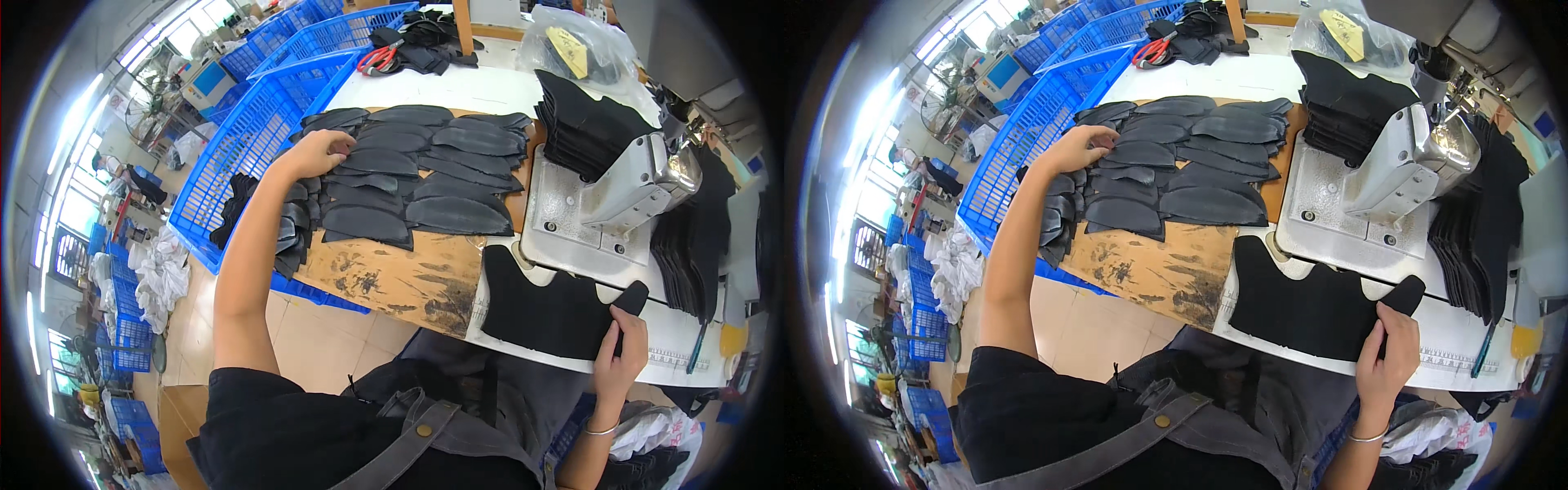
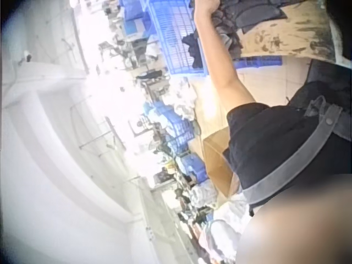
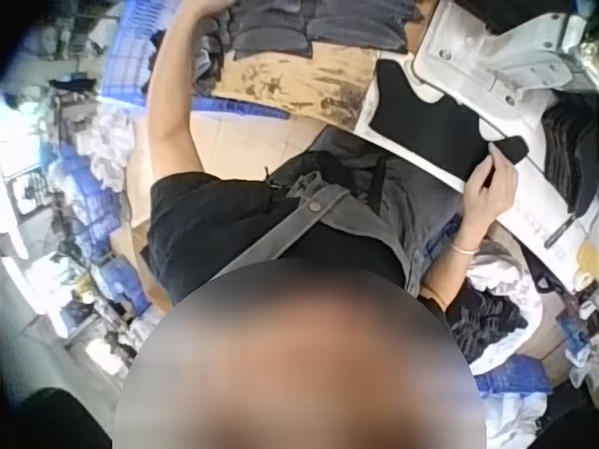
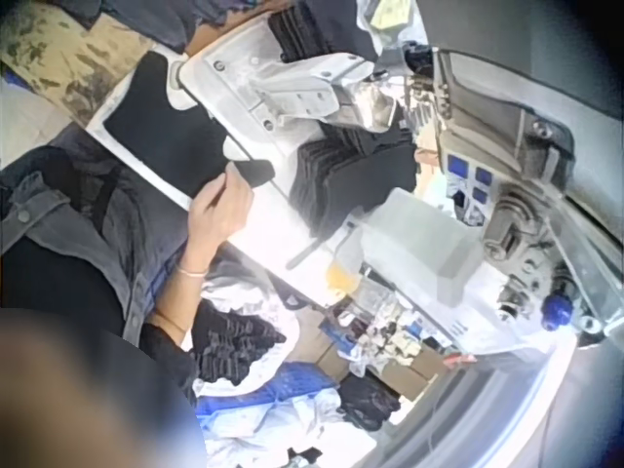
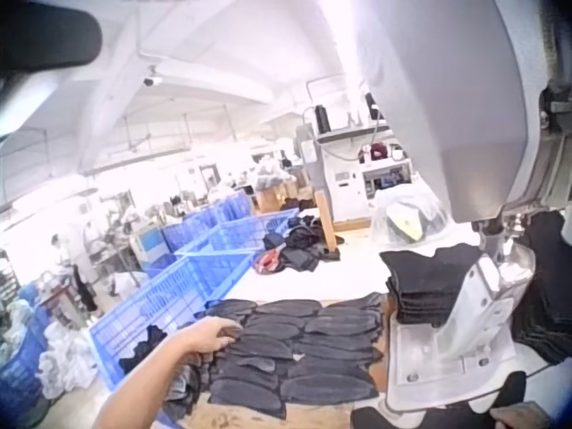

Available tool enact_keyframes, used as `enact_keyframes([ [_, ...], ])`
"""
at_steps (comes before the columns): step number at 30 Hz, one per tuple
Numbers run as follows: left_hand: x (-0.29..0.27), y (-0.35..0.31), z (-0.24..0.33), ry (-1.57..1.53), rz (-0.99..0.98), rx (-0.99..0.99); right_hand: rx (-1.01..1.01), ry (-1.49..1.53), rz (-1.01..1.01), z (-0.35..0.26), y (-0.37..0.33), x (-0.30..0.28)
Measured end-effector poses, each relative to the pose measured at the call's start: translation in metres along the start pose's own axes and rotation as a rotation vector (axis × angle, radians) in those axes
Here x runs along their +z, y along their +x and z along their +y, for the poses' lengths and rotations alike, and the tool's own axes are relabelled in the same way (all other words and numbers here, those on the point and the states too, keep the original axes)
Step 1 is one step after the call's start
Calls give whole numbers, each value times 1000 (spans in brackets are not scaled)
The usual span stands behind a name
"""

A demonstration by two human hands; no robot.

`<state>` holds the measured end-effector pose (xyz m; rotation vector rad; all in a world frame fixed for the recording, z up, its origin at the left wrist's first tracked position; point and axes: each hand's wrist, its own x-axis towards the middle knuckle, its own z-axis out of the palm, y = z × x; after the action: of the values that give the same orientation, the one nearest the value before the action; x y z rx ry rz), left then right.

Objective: The person is matching and aligning small shoe components onto larger base fabric patterns at a manufacturing workstation.

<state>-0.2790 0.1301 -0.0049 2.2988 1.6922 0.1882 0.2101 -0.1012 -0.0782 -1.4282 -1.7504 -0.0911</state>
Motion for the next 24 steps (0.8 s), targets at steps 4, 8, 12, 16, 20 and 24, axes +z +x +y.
enact_keyframes([
  [4, 1, 9, 0, 37, 23, -41, 6, -9, -1, 1, -1, 0],
  [8, 1, 17, -8, 59, 16, -149, 9, -6, 1, 0, 0, 0],
  [12, 0, 22, -17, -49, -52, -254, 18, -1, 0, 0, 0, 0],
  [16, 3, 24, -21, -113, -102, -293, 8, -10, 3, 0, 0, -1],
  [20, 6, 27, -26, -34, -39, -180, 14, -3, 2, 0, 0, -1],
  [24, 5, 26, -26, -118, -25, -191, 8, 1, 7, 1, 0, 0],
])
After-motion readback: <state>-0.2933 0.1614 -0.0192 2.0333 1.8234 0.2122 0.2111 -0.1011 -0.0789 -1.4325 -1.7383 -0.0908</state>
